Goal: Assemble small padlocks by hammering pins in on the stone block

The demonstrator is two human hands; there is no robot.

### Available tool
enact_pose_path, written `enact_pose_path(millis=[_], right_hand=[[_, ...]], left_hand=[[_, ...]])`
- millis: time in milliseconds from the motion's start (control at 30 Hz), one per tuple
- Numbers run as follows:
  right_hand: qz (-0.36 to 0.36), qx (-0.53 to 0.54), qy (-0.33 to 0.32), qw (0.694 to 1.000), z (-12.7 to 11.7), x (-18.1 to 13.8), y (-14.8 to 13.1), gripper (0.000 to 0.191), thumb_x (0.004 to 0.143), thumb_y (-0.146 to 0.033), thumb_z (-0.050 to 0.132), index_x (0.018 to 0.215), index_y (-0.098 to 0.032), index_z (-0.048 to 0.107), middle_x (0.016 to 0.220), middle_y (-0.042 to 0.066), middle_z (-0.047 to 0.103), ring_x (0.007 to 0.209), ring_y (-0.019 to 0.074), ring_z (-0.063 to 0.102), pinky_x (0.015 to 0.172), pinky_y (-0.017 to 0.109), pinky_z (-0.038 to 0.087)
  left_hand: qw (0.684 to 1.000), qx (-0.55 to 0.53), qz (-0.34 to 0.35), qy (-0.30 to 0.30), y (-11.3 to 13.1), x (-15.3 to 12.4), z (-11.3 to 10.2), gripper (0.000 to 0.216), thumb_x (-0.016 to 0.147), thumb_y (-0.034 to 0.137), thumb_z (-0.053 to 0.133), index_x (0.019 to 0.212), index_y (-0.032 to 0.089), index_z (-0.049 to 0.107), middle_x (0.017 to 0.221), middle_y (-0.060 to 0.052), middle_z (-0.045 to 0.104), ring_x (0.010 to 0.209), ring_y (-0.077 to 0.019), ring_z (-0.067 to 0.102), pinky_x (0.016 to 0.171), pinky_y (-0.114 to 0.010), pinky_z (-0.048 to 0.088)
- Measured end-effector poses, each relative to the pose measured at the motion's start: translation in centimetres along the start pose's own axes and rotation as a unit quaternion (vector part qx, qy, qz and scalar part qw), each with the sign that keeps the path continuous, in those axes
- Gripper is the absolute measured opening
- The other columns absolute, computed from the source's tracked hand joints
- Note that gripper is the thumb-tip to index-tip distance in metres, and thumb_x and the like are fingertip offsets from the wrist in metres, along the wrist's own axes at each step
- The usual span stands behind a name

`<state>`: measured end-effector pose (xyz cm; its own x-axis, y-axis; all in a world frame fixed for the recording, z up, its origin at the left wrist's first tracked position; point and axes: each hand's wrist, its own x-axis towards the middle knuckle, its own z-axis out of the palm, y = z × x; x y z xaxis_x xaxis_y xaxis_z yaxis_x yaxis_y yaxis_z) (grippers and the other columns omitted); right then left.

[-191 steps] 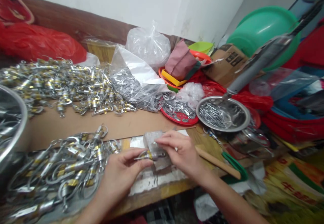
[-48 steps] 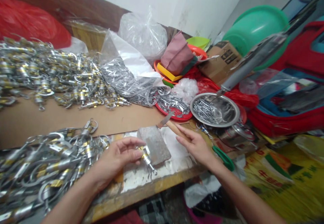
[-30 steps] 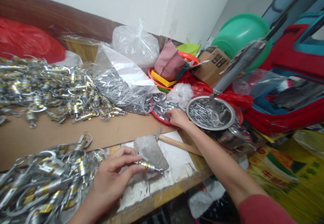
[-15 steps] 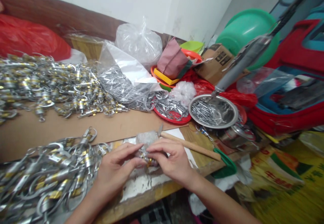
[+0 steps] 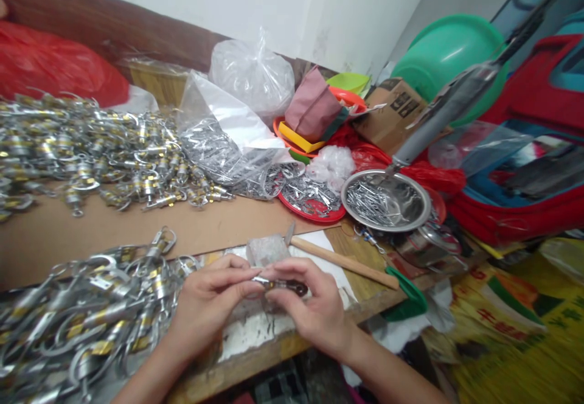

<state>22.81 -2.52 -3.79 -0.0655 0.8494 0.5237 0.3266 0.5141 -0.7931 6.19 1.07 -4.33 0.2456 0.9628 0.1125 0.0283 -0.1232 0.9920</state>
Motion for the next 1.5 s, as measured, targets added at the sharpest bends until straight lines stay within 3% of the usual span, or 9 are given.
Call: enact_pose_path(millis=[133,367,700,900,1033,1100,1200,1367,1500], right_hand=[[-0.237,-0.185,-0.003,0.954,-1.0,-0.7,0.4,0.026,0.081,-0.007,0.058,0.105,-0.017,0.06,0.096,0.01,0.07,0.089,0.0162,0.067,0.077,0.026,0.056],[-0.333,-0.263,-0.062,0.903,-2.5,-0.1,0.2,0.024,0.087,-0.009,0.045,0.098,-0.008,0.067,0.094,0.016,0.071,0.086,0.0198,0.067,0.069,0.029,0.056],[-0.139,-0.101,-0.019,0.985,-0.9,-0.4,-1.1,0.013,0.078,-0.011,0.064,0.088,-0.012,0.072,0.082,0.01,0.072,0.071,0.0149,0.068,0.067,0.02,0.056],[-0.039,-0.074,-0.078,0.993,-1.4,-0.1,-1.9,0.012,0.078,-0.016,0.067,0.084,-0.01,0.075,0.076,0.009,0.073,0.067,0.0142,0.067,0.062,0.019,0.054],[0.039,-0.255,-0.113,0.96,-4.6,3.4,0.8,0.015,0.083,-0.026,0.061,0.087,-0.021,0.075,0.089,0.002,0.074,0.085,0.0135,0.068,0.078,0.02,0.052],[0.128,-0.474,-0.085,0.867,-6.8,6.2,3.3,0.025,0.091,-0.024,0.048,0.105,-0.025,0.069,0.106,0.001,0.071,0.098,0.0131,0.064,0.087,0.023,0.048],[0.187,-0.547,-0.101,0.81,-9.1,9.8,7.1,0.026,0.085,-0.02,0.053,0.105,-0.024,0.07,0.1,0.009,0.072,0.099,0.0241,0.065,0.085,0.033,0.049],[0.215,-0.561,-0.147,0.786,-9.1,12.6,10.7,0.032,0.07,-0.011,0.063,0.1,-0.019,0.071,0.1,0.014,0.071,0.1,0.0299,0.064,0.085,0.036,0.047],[0.232,-0.529,-0.157,0.801,-9.0,13.7,11.3,0.03,0.064,-0.011,0.066,0.093,-0.014,0.073,0.092,0.015,0.072,0.092,0.03,0.066,0.08,0.034,0.049]], left_hand=[[0.999,-0.035,-0.031,-0.005,0.5,-0.1,-0.3,0.004,0.065,0.026,0.074,0.064,0.026,0.077,0.069,-0.002,0.068,0.069,-0.0187,0.06,0.064,-0.026,0.047],[0.995,0.093,-0.004,-0.045,2.2,-0.5,-0.7,0.012,0.072,0.03,0.067,0.066,0.023,0.074,0.079,-0.002,0.067,0.077,-0.0184,0.061,0.07,-0.025,0.046],[0.99,0.018,-0.125,-0.058,1.9,-1.1,-0.4,0.021,0.072,0.041,0.067,0.073,0.021,0.073,0.074,-0.002,0.073,0.073,-0.0208,0.065,0.069,-0.027,0.05],[0.981,-0.107,-0.162,-0.027,1.0,-1.7,0.4,0.06,0.062,0.037,0.078,0.116,0.024,0.056,0.09,-0.003,0.072,0.089,-0.023,0.067,0.076,-0.029,0.054],[0.976,-0.112,-0.183,-0.047,0.9,-1.1,0.2,0.068,0.068,0.039,0.073,0.125,0.02,0.042,0.078,-0.001,0.069,0.074,-0.0196,0.066,0.067,-0.028,0.055],[0.972,-0.118,-0.191,-0.064,1.0,-0.5,0.1,0.077,0.065,0.038,0.074,0.129,0.017,0.036,0.071,0.0,0.066,0.066,-0.0183,0.064,0.059,-0.027,0.054],[0.965,-0.134,-0.208,-0.091,1.4,0.4,0.2,0.089,0.059,0.033,0.076,0.131,0.013,0.029,0.062,0.003,0.063,0.055,-0.0155,0.058,0.048,-0.024,0.049],[0.952,-0.166,-0.237,-0.1,1.4,1.5,0.2,0.096,0.053,0.024,0.077,0.133,0.013,0.024,0.058,0.006,0.059,0.048,-0.0139,0.055,0.043,-0.025,0.047],[0.954,-0.182,-0.223,-0.085,0.6,1.8,0.1,0.099,0.053,0.016,0.077,0.135,0.017,0.022,0.062,0.005,0.063,0.049,-0.0142,0.057,0.045,-0.027,0.05]])
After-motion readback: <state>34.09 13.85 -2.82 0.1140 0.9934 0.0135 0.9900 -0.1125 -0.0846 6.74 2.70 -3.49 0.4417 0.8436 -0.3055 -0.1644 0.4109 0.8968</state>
